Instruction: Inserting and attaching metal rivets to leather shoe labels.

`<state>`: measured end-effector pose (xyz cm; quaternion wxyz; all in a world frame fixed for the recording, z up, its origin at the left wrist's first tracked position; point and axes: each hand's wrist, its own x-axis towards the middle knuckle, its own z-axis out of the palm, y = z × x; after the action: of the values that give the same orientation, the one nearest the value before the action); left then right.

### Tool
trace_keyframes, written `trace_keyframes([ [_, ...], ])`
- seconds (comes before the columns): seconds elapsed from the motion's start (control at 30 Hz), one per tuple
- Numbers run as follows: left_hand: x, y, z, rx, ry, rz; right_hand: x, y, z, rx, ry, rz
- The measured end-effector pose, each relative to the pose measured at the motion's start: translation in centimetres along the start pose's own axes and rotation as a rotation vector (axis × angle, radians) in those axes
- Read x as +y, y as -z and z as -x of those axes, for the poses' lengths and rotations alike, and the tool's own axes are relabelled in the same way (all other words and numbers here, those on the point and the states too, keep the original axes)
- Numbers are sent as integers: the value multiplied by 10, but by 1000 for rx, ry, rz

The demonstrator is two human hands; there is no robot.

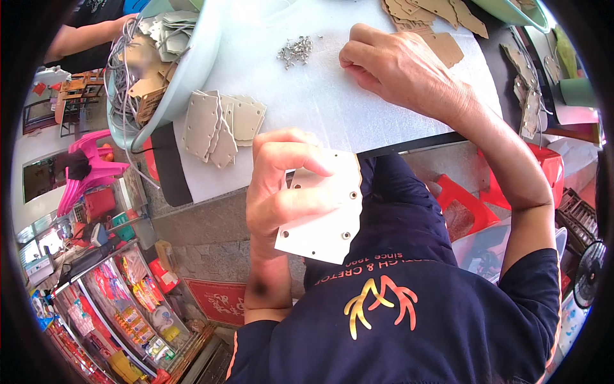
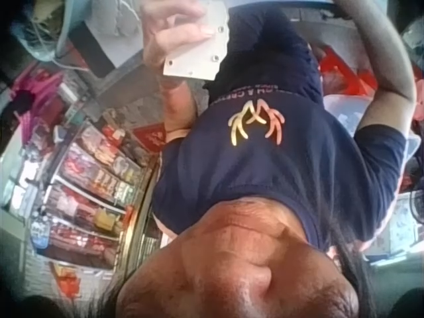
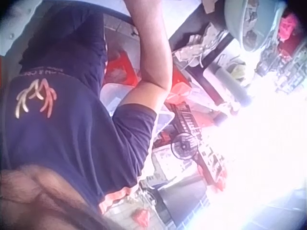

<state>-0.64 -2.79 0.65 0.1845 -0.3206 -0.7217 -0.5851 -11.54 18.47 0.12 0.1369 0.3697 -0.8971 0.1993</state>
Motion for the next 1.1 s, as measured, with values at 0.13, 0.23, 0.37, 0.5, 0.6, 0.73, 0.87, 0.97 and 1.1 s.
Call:
trace_keyframes([
  [0.13, -2, 1, -4, -10, -22, 18, 1, 3, -1, -5, 7, 16],
  [0.23, -2, 1, 0, -13, 71, 91, 0, 3, -5, -28, -27, 10],
  [0.37, 4, -8, 4, 154, 377, 337, -1, 0, -6, -36, -92, 10],
  [0.5, 4, -6, 5, 360, 686, 592, 0, 0, 2, 63, -176, -459],
  [0.6, 5, -7, -1, 423, 751, 694, -17, 19, 3, -126, -593, -1091],
  [0.73, 4, -12, -7, 434, 748, 709, -19, 16, 13, -193, -701, -1649],
  [0.87, 8, -16, -18, 411, 775, 734, -28, 10, 17, -68, -572, -1178],
  [0.97, 1, -16, -12, 399, 760, 727, -15, 1, 20, 90, -248, -552],
  [1.1, -6, -14, -5, 436, 751, 695, -11, 7, 22, 45, -33, -89],
])
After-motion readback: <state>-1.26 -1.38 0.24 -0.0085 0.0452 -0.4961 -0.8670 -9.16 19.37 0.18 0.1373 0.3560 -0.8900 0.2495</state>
